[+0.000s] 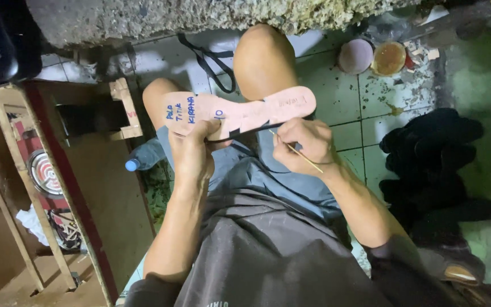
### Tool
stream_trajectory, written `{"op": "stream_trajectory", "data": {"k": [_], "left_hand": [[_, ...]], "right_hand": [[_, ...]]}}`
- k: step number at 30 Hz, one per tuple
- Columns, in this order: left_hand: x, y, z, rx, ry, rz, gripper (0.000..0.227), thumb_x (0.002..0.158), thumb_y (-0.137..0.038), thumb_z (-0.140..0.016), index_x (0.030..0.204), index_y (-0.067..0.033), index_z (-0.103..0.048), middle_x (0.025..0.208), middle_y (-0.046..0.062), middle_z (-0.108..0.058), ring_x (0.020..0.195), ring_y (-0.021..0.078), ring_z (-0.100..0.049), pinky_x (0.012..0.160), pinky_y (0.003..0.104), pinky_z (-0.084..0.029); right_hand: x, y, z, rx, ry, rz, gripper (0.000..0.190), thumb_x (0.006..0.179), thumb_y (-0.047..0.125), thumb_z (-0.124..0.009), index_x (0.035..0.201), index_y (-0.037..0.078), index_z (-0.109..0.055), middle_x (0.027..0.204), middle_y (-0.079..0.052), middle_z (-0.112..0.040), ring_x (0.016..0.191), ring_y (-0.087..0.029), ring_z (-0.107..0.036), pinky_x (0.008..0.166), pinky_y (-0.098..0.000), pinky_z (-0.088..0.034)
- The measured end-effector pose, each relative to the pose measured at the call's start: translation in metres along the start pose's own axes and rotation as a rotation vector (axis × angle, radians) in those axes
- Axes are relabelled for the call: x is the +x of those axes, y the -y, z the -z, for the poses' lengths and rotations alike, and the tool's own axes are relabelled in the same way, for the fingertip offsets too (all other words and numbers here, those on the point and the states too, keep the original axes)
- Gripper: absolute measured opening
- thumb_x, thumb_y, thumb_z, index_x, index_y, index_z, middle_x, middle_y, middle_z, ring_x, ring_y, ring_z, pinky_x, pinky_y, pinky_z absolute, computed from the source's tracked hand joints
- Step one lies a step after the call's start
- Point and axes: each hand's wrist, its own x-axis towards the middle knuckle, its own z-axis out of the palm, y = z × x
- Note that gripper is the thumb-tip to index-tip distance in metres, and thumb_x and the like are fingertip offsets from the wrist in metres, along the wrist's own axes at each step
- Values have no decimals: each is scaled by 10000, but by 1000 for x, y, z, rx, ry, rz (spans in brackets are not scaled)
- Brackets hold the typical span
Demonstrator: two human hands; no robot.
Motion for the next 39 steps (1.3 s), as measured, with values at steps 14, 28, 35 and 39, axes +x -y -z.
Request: {"op": "stream_trajectory", "data": {"k": [14,28,35,39], "left_hand": [[1,-4,-2,16,-14,17,380,692,136,-653,1057,107,-554,761,179,-634,506,367,-696,407,463,-649],[8,33,-18,-41,-54,143,549,687,121,-687,1177,90,-441,848,202,-583,522,334,-685,437,447,-650],[10,35,-19,-25,-33,134,594,697,97,-702,1215,71,-413,910,205,-570,560,331,-693,467,460,-662],[8,34,-19,-22,-22,140,586,699,103,-694,1207,59,-407,890,191,-570,554,323,-687,464,452,-659]], "right_hand": [[22,10,1,72,25,81,252,703,-204,-619,680,30,-528,608,-123,-596,394,-276,-550,429,-291,-488],[24,21,-26,125,-16,29,216,759,-147,-670,672,17,-560,653,-141,-651,471,-322,-614,455,-332,-511],[23,20,-28,102,-10,65,212,766,-149,-660,679,17,-561,660,-141,-632,474,-315,-608,483,-317,-530],[17,17,-26,141,49,5,212,755,-138,-687,671,25,-580,653,-128,-664,479,-297,-634,502,-315,-545]]}}
